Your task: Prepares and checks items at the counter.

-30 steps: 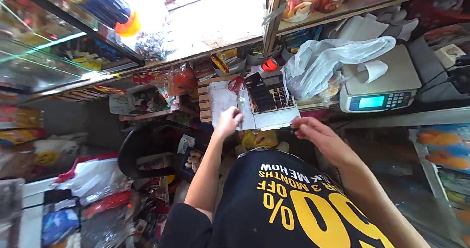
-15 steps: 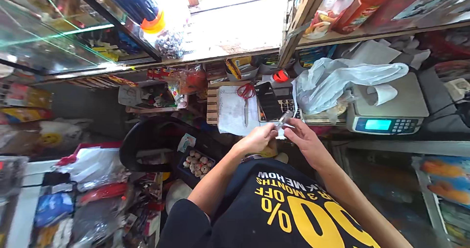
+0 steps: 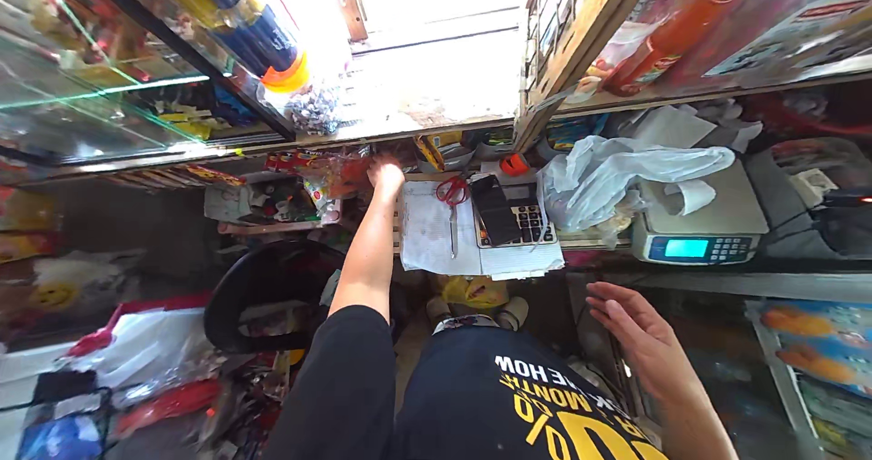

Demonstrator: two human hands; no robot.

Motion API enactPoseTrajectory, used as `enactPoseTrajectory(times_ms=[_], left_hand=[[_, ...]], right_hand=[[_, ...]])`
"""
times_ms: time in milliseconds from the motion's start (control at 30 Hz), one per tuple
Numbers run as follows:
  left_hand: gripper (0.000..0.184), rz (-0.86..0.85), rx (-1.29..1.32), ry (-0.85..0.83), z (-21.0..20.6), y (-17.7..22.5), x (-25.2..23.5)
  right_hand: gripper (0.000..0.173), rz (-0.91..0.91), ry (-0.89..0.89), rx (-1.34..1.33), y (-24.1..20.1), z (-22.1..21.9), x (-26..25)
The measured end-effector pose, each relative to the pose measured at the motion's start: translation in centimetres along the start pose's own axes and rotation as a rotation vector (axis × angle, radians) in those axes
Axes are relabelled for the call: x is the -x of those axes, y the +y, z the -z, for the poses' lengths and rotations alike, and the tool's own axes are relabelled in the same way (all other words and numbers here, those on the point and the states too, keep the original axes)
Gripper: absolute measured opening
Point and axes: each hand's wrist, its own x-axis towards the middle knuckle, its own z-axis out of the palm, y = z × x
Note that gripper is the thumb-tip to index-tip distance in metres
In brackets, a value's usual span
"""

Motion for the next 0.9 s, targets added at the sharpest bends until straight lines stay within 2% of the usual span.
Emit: enactPoseTrajectory(times_ms=[133, 233, 267, 300, 367, 433, 500, 600, 667, 733, 833, 900], left_hand=[[0.066, -0.032, 0.224, -0.019, -2.5, -2.2, 2.4], [0.045, -0.216, 0.437, 0.026, -5.8, -2.9, 8.0], [0.039, -0.352, 0.510, -0.012, -6.5, -2.5, 10.5], [0.035, -0.529, 0.573, -0.095, -7.3, -2.0, 13.1], [0.034, -0.870, 0.597, -0.427, -8.1, -0.4, 17.8], [0.033, -1.089, 0.521, -0.756, -8.0, 2.5, 21.2], [0.031, -1.167, 0.453, -0.968, -7.9, 5.3, 23.1], [0.030, -1.202, 0.432, -1.087, -7.5, 8.2, 24.0], [0.030, -1.214, 0.427, -1.078, -6.9, 9.3, 24.3], [0.030, -1.203, 0.417, -0.992, -6.7, 10.0, 24.7], [0.041, -1.121, 0.481, -0.728, -6.7, 10.6, 25.0], [0.043, -1.019, 0.568, -0.505, -6.7, 10.5, 24.6]], right_hand=[[0.036, -0.031, 0.077, -0.009, 1.3, 0.7, 1.8], [0.035, -0.043, 0.120, 0.050, 1.4, 1.3, 2.3], [0.035, -0.032, 0.107, 0.076, 1.1, 1.3, 2.2], [0.035, -0.021, 0.071, 0.095, 0.7, 1.2, 2.0], [0.039, 0.010, -0.045, 0.114, -0.2, 0.9, 1.2], [0.044, 0.076, -0.163, 0.075, -1.0, 0.2, -0.1], [0.042, 0.169, -0.230, -0.021, -1.8, -0.4, -0.9], [0.021, 0.270, -0.172, -0.015, -2.6, 0.3, -1.6], [0.017, 0.327, -0.150, 0.032, -2.9, 1.6, -1.9], [0.016, 0.369, -0.151, 0.074, -3.3, 3.0, -2.2], [0.014, 0.433, -0.074, 0.109, -4.8, 5.5, -2.9], [0.015, 0.502, 0.090, 0.133, -6.4, 7.7, -4.0]])
